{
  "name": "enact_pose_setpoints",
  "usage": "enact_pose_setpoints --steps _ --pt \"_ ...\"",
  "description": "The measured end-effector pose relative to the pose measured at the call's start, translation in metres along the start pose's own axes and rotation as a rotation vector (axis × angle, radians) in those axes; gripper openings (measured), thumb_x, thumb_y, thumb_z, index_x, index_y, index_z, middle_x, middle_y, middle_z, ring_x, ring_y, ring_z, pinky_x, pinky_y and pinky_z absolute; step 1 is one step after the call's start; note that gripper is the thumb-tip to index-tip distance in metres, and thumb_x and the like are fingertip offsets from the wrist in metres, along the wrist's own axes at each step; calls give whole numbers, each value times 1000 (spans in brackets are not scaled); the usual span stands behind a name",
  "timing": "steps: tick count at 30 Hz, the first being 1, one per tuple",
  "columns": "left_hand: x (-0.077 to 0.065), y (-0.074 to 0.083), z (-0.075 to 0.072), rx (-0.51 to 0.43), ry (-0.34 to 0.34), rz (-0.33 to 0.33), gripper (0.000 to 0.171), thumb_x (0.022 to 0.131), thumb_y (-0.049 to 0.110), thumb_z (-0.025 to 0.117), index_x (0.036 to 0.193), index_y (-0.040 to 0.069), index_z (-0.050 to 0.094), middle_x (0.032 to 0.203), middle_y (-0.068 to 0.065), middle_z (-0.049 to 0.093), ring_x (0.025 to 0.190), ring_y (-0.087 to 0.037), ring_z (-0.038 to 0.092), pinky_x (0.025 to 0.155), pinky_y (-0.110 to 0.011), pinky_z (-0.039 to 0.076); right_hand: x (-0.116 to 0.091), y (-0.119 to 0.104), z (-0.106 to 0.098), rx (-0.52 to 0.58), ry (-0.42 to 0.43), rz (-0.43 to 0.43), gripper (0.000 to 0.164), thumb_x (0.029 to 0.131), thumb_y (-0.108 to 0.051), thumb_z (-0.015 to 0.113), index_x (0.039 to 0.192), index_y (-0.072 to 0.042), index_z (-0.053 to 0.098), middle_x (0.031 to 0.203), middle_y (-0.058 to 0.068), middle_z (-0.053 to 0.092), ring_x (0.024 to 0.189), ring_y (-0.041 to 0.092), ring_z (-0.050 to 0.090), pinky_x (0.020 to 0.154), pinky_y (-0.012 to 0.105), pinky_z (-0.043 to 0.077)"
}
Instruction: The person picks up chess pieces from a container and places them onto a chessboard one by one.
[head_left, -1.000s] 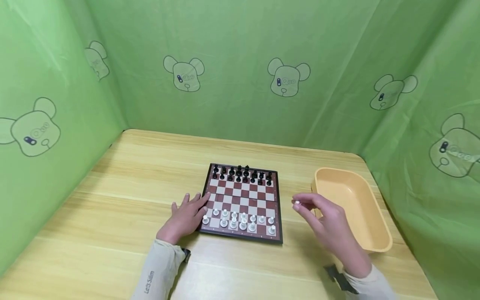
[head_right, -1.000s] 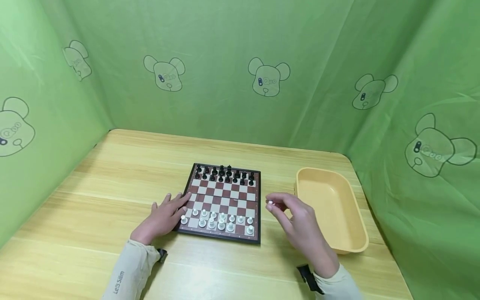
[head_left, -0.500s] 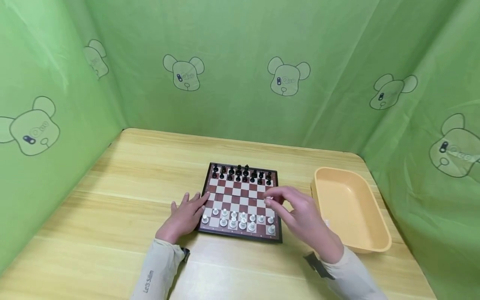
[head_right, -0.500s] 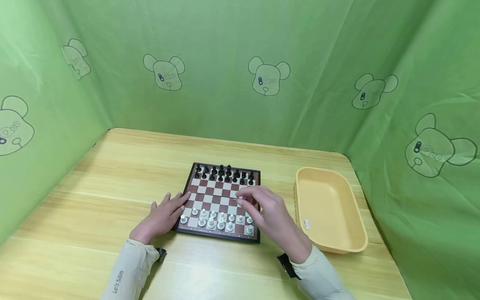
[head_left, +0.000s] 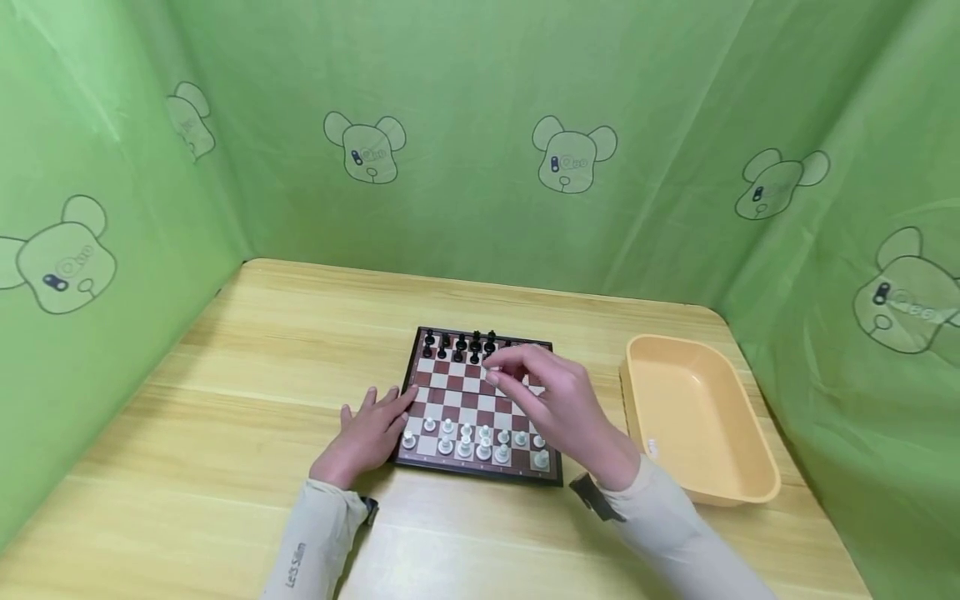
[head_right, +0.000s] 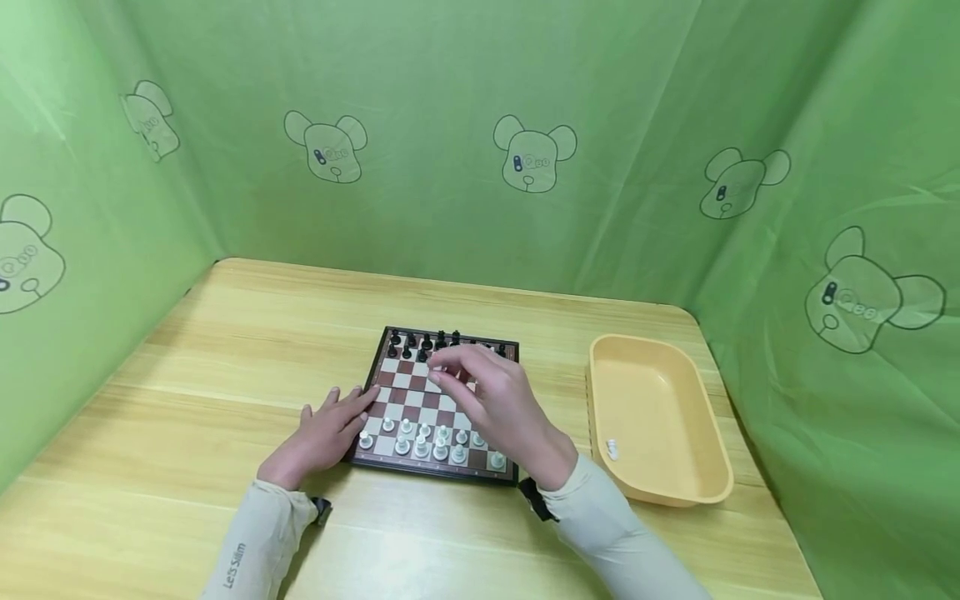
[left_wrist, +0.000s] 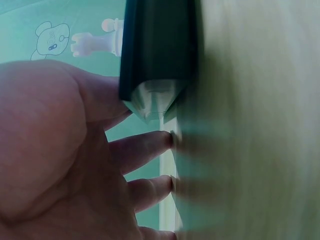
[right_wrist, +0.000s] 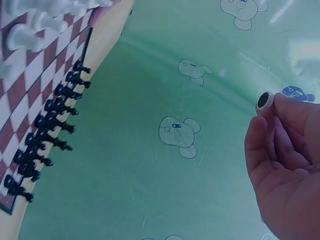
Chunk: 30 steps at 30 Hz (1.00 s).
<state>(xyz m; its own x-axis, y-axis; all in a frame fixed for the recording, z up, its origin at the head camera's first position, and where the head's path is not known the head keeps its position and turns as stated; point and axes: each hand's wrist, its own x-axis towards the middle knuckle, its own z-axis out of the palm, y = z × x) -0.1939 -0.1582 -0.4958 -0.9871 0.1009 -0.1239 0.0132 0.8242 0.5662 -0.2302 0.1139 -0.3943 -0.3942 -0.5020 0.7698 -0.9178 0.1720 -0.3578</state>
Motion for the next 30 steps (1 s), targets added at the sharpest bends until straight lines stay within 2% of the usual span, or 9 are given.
enact_pose_setpoints --steps 5,12,18,25,30 --pt "0 1 0 -7 -5 3 51 111 23 43 161 20 39 165 -20 31 153 -52 12 115 -79 -1 15 -5 2 13 8 -5 22 88 4 76 108 -2 72 92 5 75 76 11 67 67 15 52" --pt "-1 1 -1 -11 -5 3 51 111 23 43 161 20 39 165 -20 32 153 -52 11 115 -79 -2 39 -13 -1 27 55 -103 24 83 9 78 105 1 73 90 6 76 73 15 70 67 19 57" --pt "-1 0 -2 -11 -2 3 50 111 23 43 161 20 39 165 -21 32 153 -53 11 115 -80 -1 54 -23 2 79 46 -115 22 84 8 78 104 1 74 95 9 77 74 13 69 67 18 56" --pt "0 0 -1 -6 -5 6 50 111 23 43 161 20 39 164 -22 32 153 -54 12 114 -81 1 58 -29 18 118 18 -121 21 85 7 78 105 2 73 97 10 77 77 13 69 68 18 57" --pt "1 0 -2 2 -6 9 50 111 23 42 161 19 39 165 -21 33 153 -54 12 114 -82 1 53 -28 34 104 -22 -61 17 90 1 77 106 -1 74 99 7 77 80 10 70 69 17 56"
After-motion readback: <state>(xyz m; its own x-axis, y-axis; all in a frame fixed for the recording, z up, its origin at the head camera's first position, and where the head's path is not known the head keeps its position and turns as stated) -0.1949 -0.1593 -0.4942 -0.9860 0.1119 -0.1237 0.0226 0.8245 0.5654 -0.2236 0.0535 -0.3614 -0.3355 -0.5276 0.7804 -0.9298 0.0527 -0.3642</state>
